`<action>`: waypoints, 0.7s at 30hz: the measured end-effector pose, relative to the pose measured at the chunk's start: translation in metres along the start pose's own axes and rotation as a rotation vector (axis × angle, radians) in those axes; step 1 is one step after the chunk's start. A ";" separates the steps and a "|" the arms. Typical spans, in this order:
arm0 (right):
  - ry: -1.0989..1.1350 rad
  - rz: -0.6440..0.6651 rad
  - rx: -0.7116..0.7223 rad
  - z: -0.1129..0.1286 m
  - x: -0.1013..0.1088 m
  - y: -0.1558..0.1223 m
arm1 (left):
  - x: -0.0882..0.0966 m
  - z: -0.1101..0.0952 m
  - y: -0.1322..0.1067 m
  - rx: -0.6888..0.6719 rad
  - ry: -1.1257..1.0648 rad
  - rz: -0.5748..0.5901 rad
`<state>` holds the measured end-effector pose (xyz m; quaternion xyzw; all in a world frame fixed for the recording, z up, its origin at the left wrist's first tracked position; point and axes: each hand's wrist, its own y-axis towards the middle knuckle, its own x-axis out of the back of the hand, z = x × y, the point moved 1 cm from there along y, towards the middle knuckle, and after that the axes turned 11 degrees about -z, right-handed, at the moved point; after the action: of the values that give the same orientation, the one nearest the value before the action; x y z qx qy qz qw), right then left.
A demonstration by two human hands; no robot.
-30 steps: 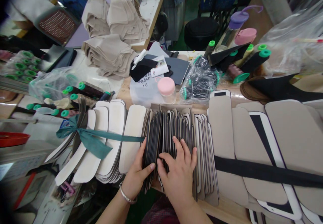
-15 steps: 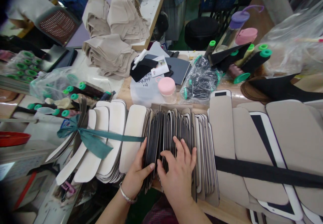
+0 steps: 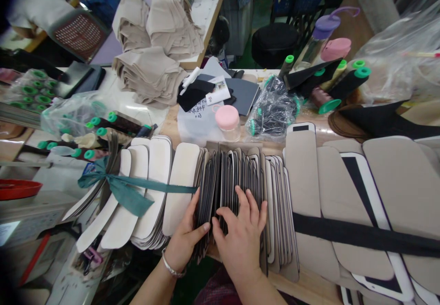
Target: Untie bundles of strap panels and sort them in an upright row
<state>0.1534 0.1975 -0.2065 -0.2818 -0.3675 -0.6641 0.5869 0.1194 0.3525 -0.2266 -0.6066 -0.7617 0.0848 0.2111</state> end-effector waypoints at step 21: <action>0.032 0.052 0.019 0.005 -0.005 -0.001 | 0.007 0.007 0.001 0.014 -0.035 0.010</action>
<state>0.1525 0.2042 -0.2082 -0.2751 -0.3571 -0.6496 0.6122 0.1161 0.3603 -0.2317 -0.6073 -0.7617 0.1017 0.2017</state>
